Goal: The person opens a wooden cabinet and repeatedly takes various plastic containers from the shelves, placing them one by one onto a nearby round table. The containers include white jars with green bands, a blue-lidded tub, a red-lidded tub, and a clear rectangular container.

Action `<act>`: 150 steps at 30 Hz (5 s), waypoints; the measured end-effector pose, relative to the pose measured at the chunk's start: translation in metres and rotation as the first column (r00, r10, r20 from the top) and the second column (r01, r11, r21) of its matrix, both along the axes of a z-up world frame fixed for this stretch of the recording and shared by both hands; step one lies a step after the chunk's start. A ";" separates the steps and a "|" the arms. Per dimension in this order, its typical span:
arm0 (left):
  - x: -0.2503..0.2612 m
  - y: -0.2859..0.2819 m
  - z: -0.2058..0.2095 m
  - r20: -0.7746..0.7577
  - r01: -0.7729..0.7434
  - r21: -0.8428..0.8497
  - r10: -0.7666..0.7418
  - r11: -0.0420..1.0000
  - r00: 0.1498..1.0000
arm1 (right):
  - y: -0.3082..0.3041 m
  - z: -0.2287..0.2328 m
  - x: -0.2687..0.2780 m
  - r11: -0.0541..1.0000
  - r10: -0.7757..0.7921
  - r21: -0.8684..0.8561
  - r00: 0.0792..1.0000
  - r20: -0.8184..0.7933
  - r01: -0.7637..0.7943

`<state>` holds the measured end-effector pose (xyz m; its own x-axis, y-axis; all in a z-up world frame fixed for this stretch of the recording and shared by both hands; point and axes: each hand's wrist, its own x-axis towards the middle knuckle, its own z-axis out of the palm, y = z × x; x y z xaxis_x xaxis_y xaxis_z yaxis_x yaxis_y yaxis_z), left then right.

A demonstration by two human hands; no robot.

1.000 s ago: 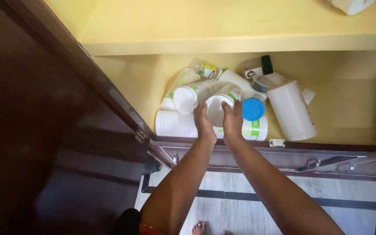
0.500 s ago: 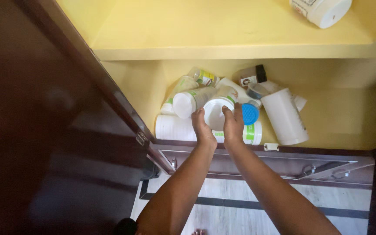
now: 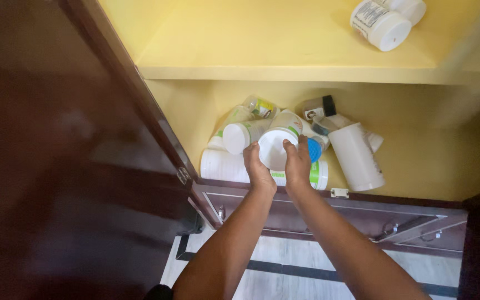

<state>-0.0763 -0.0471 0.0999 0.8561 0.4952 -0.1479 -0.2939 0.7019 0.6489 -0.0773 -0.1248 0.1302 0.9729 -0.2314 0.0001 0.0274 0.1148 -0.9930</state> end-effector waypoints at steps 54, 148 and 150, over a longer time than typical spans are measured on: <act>-0.176 -0.045 0.013 0.075 0.164 0.047 -0.167 0.985 0.983 | -0.052 0.014 -0.195 0.985 -0.065 0.164 0.994 0.092 0.050; -0.971 -0.253 0.093 -0.407 0.591 0.011 -0.543 -0.807 -0.734 | -0.168 0.017 -1.095 -0.515 -0.855 0.298 -0.458 -0.244 0.804; -0.992 -0.260 0.089 -0.396 0.592 0.014 -0.548 -0.806 -0.737 | -0.171 0.015 -1.113 -0.530 -0.844 0.283 -0.466 -0.264 0.799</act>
